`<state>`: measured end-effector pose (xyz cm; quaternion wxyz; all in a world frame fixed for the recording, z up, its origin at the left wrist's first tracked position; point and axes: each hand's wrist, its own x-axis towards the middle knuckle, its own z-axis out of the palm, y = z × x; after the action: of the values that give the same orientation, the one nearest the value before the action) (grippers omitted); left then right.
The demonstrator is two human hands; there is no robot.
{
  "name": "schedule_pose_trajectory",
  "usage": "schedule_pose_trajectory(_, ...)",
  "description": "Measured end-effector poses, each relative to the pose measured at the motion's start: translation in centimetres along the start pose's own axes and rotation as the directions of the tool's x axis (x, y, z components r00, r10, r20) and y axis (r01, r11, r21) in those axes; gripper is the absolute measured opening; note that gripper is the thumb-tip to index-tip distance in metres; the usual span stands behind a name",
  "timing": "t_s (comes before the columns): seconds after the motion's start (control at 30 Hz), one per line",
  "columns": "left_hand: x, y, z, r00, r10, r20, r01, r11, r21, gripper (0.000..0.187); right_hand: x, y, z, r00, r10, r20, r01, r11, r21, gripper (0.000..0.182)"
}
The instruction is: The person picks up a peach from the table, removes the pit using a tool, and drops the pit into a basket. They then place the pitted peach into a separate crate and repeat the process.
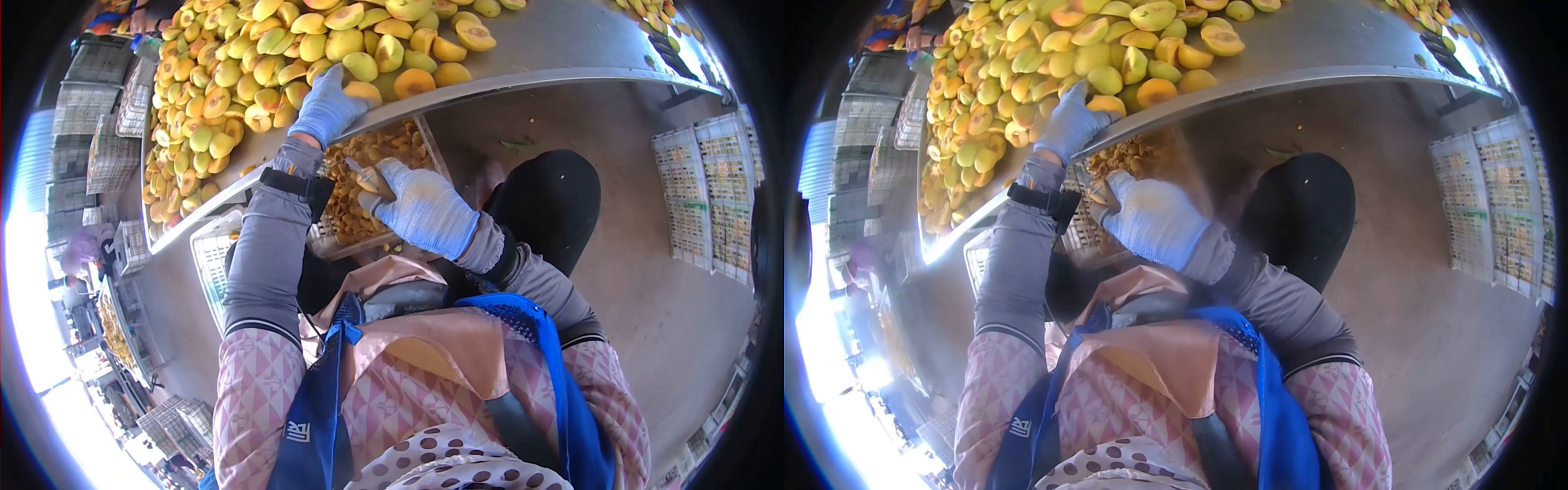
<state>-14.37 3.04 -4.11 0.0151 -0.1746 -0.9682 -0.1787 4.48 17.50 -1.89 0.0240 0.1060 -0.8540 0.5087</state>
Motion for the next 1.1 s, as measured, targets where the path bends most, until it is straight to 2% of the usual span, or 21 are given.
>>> schedule_pose_trajectory(0.03,0.4,0.4,-0.5,0.979,-0.095,0.181,0.120,0.984,-0.132,0.076,0.0,0.0,0.0,1.000,0.016,-0.005,-0.016,1.000,0.000,0.043)
schedule_pose_trajectory(0.13,-0.2,0.0,-1.0,0.990,-0.047,0.130,0.079,0.964,-0.255,0.060,0.1,-0.2,0.1,1.000,0.030,-0.004,-0.030,0.999,0.017,0.041)
schedule_pose_trajectory(0.17,-0.7,-0.1,-1.3,0.982,-0.148,0.120,0.188,0.859,-0.477,0.055,0.2,-0.2,0.0,1.000,0.031,-0.005,-0.031,0.999,0.024,0.039)
schedule_pose_trajectory(0.23,-2.6,1.2,-3.4,0.925,-0.337,0.175,0.328,0.476,-0.816,0.045,0.5,-0.2,-0.3,0.997,0.071,-0.025,-0.068,0.992,0.107,0.037)
schedule_pose_trajectory(0.33,-5.9,1.8,-6.0,0.935,-0.259,0.244,0.330,0.375,-0.867,0.038,1.0,-0.8,-0.2,0.993,0.059,-0.100,-0.033,0.970,0.240,0.035)
schedule_pose_trajectory(0.47,-10.0,1.9,-4.9,0.942,-0.282,0.185,0.206,0.047,-0.977,0.052,1.6,-1.1,0.6,0.981,-0.033,-0.192,0.086,0.958,0.272,0.034)
schedule_pose_trajectory(0.53,-11.2,1.6,-5.2,0.998,-0.039,0.049,0.052,0.084,-0.995,0.047,1.3,-1.1,1.2,0.991,-0.042,-0.129,0.068,0.976,0.206,0.033)
schedule_pose_trajectory(0.6,-11.9,3.2,-5.5,0.939,-0.295,0.176,0.154,-0.093,-0.984,0.061,1.1,-1.2,1.9,0.994,-0.043,-0.095,0.058,0.987,0.151,0.033)
schedule_pose_trajectory(0.7,-13.0,2.3,-5.5,0.978,-0.207,0.016,0.049,0.155,-0.987,0.056,0.9,-1.4,2.5,0.996,-0.037,-0.085,0.044,0.996,0.081,0.033)
schedule_pose_trajectory(0.8,-13.8,1.4,-5.3,0.985,-0.170,-0.020,0.043,0.354,-0.934,0.043,0.6,-2.0,2.6,0.998,-0.038,-0.053,0.037,0.999,-0.009,0.034)
schedule_pose_trajectory(0.83,-14.0,1.3,-5.3,0.986,-0.169,-0.008,0.063,0.412,-0.909,0.037,0.5,-2.1,2.6,0.999,-0.037,-0.036,0.036,0.999,-0.039,0.035)
schedule_pose_trajectory(0.93,-14.1,1.2,-4.7,0.981,-0.138,-0.134,-0.005,0.678,-0.735,0.034,0.2,-2.3,3.2,1.000,-0.008,-0.005,0.008,0.997,-0.081,0.036)
schedule_pose_trajectory(1.03,-13.9,0.9,-4.7,0.981,-0.070,-0.179,-0.055,0.792,-0.608,0.036,0.2,-2.6,3.3,1.000,0.005,0.021,-0.002,0.990,-0.144,0.035)
schedule_pose_trajectory(1.1,-13.8,1.1,-4.6,0.978,-0.065,-0.199,-0.077,0.770,-0.633,0.046,0.1,-2.5,3.3,0.999,-0.025,0.032,0.031,0.979,-0.199,0.034)
